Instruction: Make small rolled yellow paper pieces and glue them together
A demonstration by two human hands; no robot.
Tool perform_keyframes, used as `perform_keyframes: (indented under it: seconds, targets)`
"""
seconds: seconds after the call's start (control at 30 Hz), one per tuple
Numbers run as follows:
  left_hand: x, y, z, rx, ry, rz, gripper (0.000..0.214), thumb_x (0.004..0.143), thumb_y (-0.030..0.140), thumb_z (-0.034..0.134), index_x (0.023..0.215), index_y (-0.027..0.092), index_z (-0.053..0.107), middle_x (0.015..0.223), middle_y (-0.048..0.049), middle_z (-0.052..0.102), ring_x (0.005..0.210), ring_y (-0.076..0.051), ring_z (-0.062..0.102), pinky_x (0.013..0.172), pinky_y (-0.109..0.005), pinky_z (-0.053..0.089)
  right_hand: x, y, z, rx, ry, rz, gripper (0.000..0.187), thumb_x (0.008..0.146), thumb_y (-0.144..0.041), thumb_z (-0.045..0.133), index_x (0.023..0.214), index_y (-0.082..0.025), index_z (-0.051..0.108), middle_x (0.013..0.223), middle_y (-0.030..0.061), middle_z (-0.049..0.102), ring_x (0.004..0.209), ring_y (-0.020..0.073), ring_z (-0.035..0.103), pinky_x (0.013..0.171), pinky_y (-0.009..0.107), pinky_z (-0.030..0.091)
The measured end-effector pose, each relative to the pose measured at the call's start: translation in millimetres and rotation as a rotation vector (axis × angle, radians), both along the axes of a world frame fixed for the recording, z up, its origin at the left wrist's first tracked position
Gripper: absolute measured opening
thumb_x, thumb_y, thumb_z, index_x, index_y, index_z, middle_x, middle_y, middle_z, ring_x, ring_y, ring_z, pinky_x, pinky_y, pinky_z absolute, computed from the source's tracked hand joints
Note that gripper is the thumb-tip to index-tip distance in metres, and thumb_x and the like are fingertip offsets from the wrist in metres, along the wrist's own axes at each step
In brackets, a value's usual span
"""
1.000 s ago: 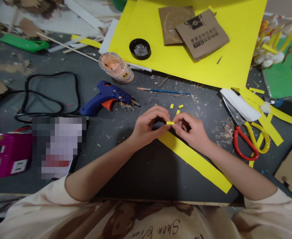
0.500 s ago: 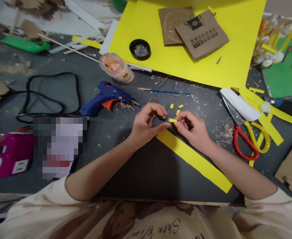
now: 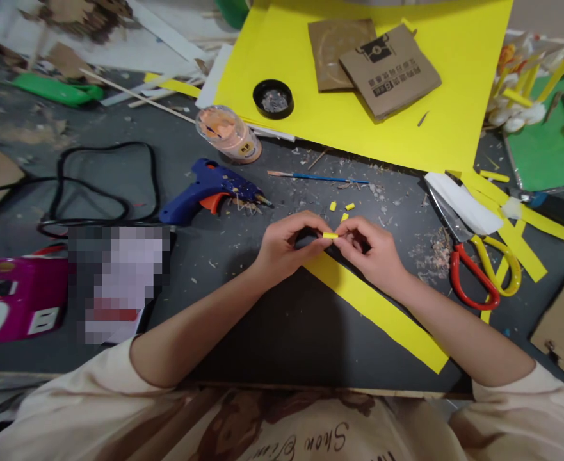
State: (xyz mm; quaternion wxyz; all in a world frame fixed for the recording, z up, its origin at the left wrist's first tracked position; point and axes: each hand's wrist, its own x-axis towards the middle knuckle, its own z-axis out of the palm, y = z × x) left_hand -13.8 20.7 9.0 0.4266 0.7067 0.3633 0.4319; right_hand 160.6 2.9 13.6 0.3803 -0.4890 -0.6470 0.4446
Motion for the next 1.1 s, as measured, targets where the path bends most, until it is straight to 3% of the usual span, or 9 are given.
perform_keyframes:
  seconds: [0.17, 0.23, 0.33, 0.43, 0.8, 1.1]
  targets:
    - [0.3, 0.0, -0.5, -0.034, -0.005, 0.047, 0.006, 0.080, 0.020, 0.063, 0.079, 0.014, 0.062, 0.072, -0.0013, 0.065, 0.065, -0.008, 0.058, 0.061, -0.018, 0.046, -0.8, 0.5, -0.3, 0.035, 0.008, -0.079, 0.013, 0.078, -0.026, 0.064, 0.073, -0.021, 0.053, 0.061, -0.0043, 0.051, 0.052, 0.0085, 0.046, 0.049, 0.022, 0.037]
    - [0.7, -0.1, -1.1, -0.044, -0.007, 0.065, 0.007, 0.080, 0.021, 0.063, 0.078, 0.014, 0.062, 0.071, -0.0012, 0.064, 0.065, -0.008, 0.058, 0.061, -0.018, 0.046, -0.8, 0.6, -0.5, 0.077, 0.027, -0.095, 0.010, 0.078, -0.024, 0.064, 0.079, -0.021, 0.055, 0.067, -0.0033, 0.055, 0.056, 0.0089, 0.049, 0.051, 0.023, 0.040]
    - [1.1, -0.2, -1.4, -0.046, -0.010, 0.054, 0.006, 0.080, 0.020, 0.063, 0.079, 0.014, 0.062, 0.072, -0.0015, 0.065, 0.065, -0.008, 0.058, 0.060, -0.018, 0.046, -0.5, 0.7, -0.3, 0.148, 0.012, -0.035, 0.011, 0.080, -0.021, 0.062, 0.090, -0.022, 0.059, 0.077, -0.0005, 0.061, 0.062, 0.0102, 0.054, 0.055, 0.024, 0.044]
    - [0.8, -0.3, -1.0, -0.042, -0.018, 0.034, 0.004, 0.080, 0.018, 0.063, 0.080, 0.014, 0.062, 0.073, -0.0018, 0.066, 0.066, -0.008, 0.058, 0.061, -0.017, 0.047, -0.2, 0.7, -0.1, 0.182, -0.031, -0.008, 0.008, 0.081, -0.020, 0.060, 0.088, -0.022, 0.062, 0.076, 0.0000, 0.062, 0.063, 0.0109, 0.056, 0.056, 0.024, 0.045]
    - [2.3, -0.9, -2.3, 0.001, -0.017, 0.047, 0.006, 0.078, 0.019, 0.066, 0.077, 0.014, 0.062, 0.071, -0.0010, 0.064, 0.065, -0.008, 0.058, 0.061, -0.018, 0.048, -0.3, 1.9, 0.8, 0.199, -0.033, 0.001, 0.004, 0.080, -0.017, 0.060, 0.082, -0.021, 0.060, 0.070, -0.0018, 0.058, 0.060, 0.0093, 0.053, 0.054, 0.023, 0.043]
    - [2.9, -0.4, -3.9, -0.094, -0.083, 0.057, 0.013, 0.075, 0.021, 0.068, 0.077, 0.015, 0.057, 0.071, 0.0011, 0.060, 0.064, -0.007, 0.056, 0.061, -0.017, 0.047, 1.0, 0.9, -0.2, 0.179, 0.011, -0.002, 0.005, 0.080, -0.017, 0.060, 0.083, -0.022, 0.060, 0.071, -0.0018, 0.058, 0.060, 0.0091, 0.053, 0.054, 0.022, 0.043]
